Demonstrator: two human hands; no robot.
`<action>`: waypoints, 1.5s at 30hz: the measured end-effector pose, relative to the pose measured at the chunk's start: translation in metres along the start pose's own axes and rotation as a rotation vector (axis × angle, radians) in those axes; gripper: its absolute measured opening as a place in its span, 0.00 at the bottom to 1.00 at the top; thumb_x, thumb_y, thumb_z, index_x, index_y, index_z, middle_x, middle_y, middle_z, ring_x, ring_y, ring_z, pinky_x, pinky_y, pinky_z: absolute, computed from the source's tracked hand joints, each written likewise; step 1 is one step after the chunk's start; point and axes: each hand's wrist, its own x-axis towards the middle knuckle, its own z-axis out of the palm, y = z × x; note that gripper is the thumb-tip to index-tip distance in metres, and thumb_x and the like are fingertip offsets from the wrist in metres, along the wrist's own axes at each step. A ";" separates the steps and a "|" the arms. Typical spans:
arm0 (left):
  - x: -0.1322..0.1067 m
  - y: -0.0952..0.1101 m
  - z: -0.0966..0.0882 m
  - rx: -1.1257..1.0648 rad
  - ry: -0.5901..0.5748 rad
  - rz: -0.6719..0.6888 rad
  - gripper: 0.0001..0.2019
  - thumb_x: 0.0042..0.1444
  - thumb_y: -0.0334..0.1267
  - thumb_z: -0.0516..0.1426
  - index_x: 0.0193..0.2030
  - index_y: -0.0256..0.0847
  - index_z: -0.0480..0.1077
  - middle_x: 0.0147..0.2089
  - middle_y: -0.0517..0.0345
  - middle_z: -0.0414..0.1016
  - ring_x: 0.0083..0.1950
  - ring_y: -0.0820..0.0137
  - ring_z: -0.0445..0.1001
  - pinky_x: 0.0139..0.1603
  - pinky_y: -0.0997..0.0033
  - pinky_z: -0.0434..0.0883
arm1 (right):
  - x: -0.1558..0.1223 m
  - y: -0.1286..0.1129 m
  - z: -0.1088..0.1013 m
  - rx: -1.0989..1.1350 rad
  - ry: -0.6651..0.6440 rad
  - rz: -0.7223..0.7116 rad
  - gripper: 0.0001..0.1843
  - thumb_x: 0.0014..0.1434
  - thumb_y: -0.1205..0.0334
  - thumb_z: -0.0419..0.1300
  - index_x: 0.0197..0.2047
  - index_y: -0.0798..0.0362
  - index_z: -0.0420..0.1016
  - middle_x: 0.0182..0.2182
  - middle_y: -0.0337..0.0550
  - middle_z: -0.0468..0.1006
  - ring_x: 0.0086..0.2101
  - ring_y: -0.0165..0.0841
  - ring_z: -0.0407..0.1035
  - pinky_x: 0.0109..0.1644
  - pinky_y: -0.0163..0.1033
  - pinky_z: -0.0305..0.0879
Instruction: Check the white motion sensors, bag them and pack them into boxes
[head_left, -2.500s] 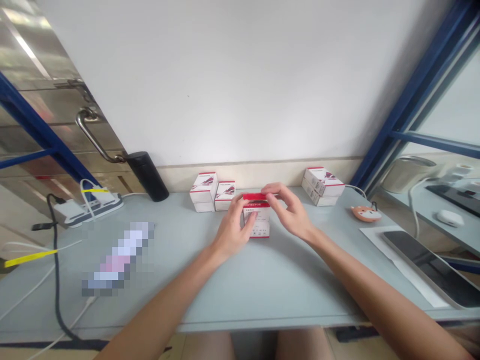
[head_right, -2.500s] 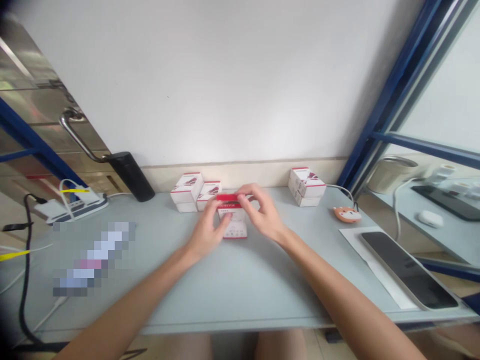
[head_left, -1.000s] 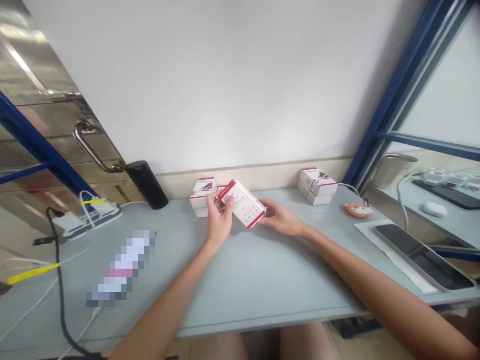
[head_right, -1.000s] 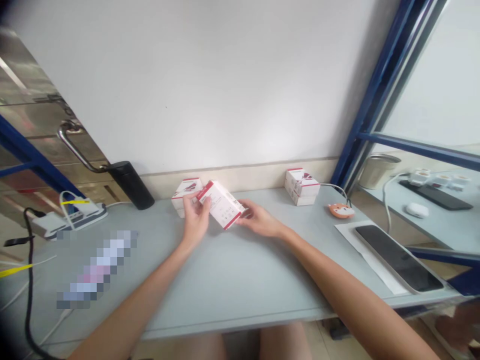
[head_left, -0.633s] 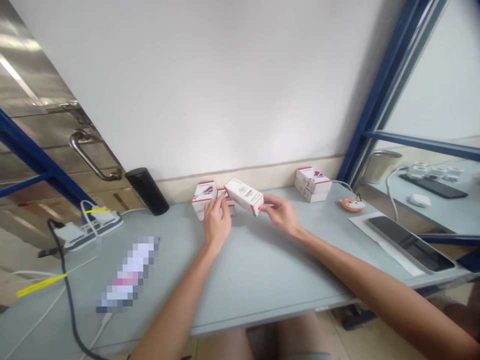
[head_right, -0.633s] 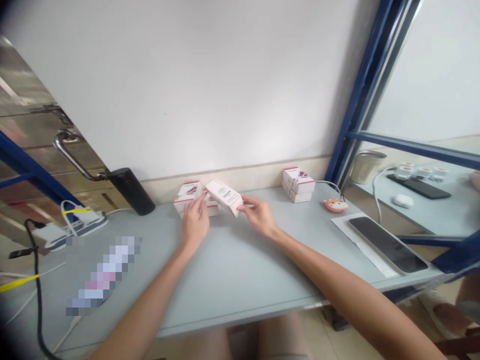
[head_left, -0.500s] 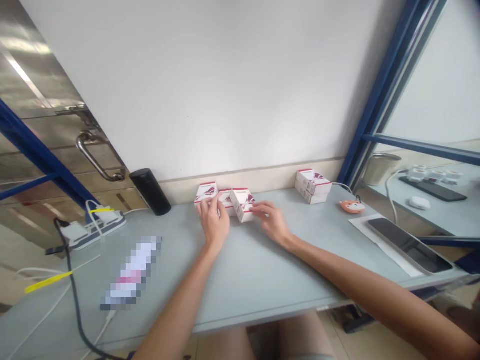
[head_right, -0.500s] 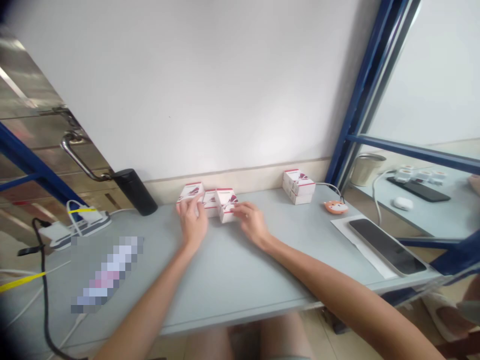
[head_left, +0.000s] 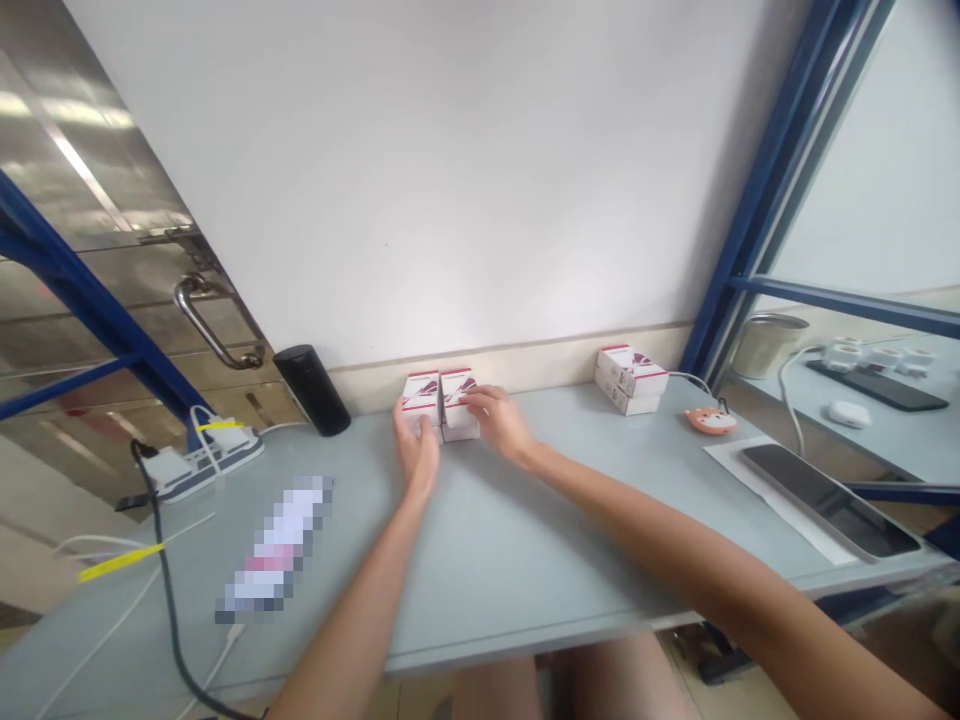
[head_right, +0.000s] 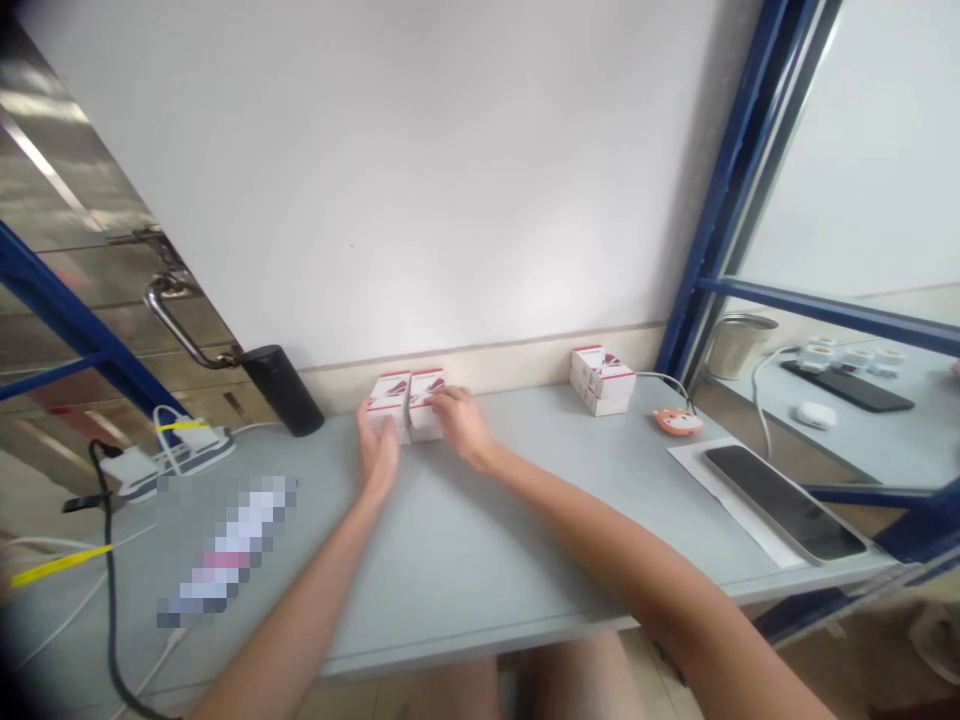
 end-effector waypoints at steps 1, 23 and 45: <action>0.000 0.000 -0.001 -0.008 -0.005 0.002 0.28 0.65 0.36 0.54 0.71 0.43 0.60 0.70 0.45 0.70 0.70 0.58 0.70 0.73 0.56 0.65 | 0.003 -0.003 0.006 -0.020 -0.009 -0.003 0.18 0.71 0.70 0.54 0.53 0.47 0.83 0.55 0.47 0.81 0.56 0.42 0.71 0.63 0.51 0.70; -0.080 0.051 0.020 0.274 -0.186 0.511 0.28 0.60 0.27 0.55 0.67 0.43 0.63 0.60 0.43 0.54 0.68 0.53 0.59 0.72 0.44 0.59 | -0.026 0.105 -0.184 -0.703 0.181 0.086 0.24 0.70 0.65 0.52 0.66 0.50 0.74 0.70 0.55 0.66 0.69 0.51 0.59 0.71 0.60 0.57; -0.096 0.043 0.026 0.369 -0.560 0.644 0.24 0.61 0.23 0.53 0.63 0.45 0.65 0.57 0.47 0.58 0.57 0.60 0.71 0.61 0.51 0.75 | -0.057 0.145 -0.200 -0.879 0.198 0.429 0.29 0.65 0.50 0.56 0.66 0.53 0.72 0.58 0.63 0.72 0.53 0.55 0.66 0.55 0.56 0.65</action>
